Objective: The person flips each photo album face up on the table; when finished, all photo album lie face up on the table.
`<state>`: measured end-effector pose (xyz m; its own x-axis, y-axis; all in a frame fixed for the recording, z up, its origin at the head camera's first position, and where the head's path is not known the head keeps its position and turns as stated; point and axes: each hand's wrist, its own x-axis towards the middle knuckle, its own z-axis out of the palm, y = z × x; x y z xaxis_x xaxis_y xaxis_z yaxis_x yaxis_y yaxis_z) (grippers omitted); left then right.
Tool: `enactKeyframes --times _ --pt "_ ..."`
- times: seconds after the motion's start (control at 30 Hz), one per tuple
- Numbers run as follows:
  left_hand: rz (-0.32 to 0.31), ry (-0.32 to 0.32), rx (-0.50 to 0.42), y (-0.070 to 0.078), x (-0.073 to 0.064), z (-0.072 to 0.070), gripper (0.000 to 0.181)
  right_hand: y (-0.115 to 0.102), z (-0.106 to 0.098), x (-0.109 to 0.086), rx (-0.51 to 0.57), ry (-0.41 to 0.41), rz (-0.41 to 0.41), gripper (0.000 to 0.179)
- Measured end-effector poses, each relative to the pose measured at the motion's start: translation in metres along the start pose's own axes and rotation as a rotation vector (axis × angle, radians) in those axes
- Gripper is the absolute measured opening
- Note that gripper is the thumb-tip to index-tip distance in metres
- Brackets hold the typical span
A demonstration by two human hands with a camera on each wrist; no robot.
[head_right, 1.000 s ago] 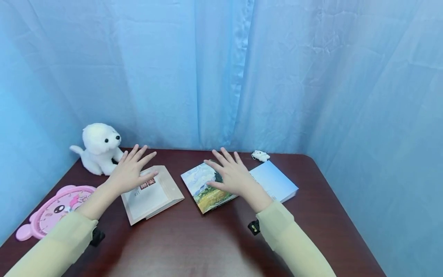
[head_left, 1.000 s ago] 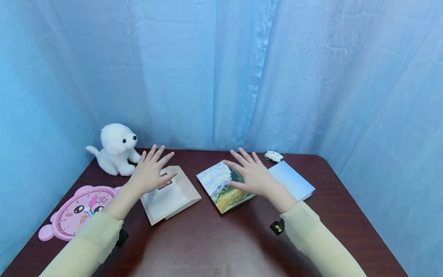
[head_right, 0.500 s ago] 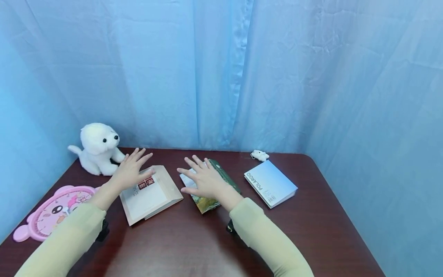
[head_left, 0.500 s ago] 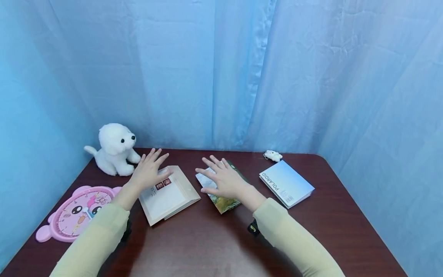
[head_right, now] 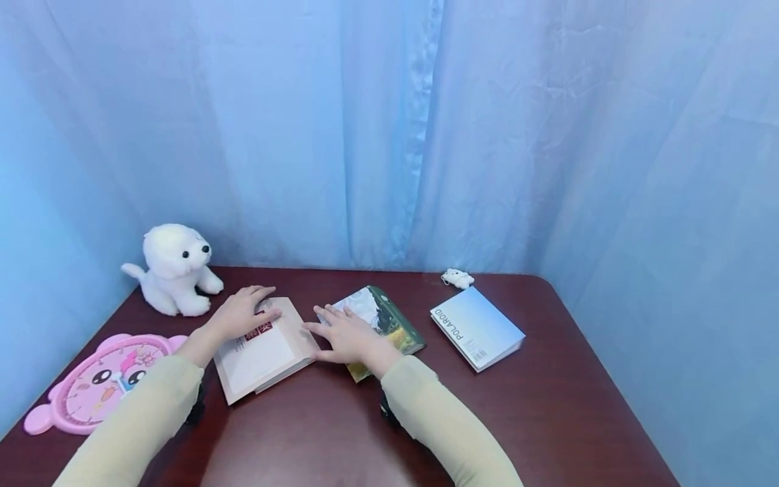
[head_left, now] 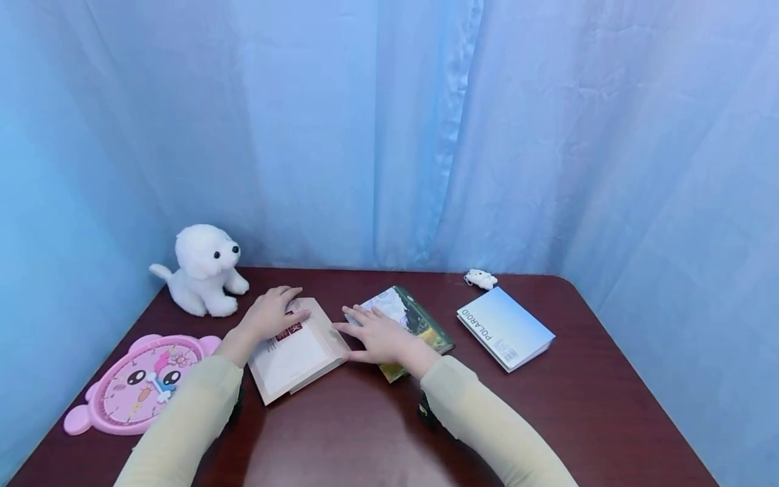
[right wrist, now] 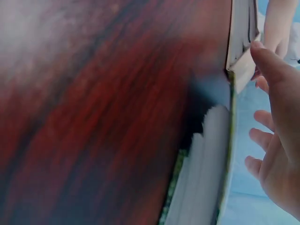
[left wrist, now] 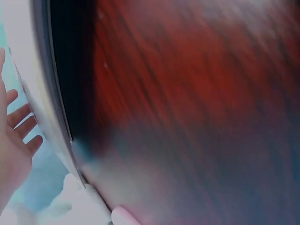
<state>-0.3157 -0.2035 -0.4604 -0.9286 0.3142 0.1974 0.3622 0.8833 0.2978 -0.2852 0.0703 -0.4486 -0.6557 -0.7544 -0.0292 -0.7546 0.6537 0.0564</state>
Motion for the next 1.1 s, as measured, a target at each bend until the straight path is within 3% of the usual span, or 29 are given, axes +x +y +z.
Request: enactKeyframes --times 0.2,0.4,0.67,0.87,1.1 --pt "-0.030 -0.051 -0.089 0.001 0.003 0.006 0.068 -0.003 0.006 0.005 0.002 -0.057 0.013 0.065" --pt "-0.111 -0.106 -0.184 0.003 0.004 0.006 0.071 -0.010 0.007 0.007 -0.070 -0.044 -0.007 0.065" --pt "-0.148 -0.102 -0.262 0.012 0.012 0.002 0.069 -0.011 0.005 0.008 -0.114 -0.057 0.026 0.063" --pt "-0.174 -0.112 -0.280 0.016 0.013 -0.002 0.067 -0.010 0.005 0.008 -0.033 -0.051 0.007 0.063" --pt "-0.146 -0.077 -0.231 0.021 0.017 -0.014 0.069 -0.009 -0.005 0.002 0.084 -0.012 -0.009 0.060"
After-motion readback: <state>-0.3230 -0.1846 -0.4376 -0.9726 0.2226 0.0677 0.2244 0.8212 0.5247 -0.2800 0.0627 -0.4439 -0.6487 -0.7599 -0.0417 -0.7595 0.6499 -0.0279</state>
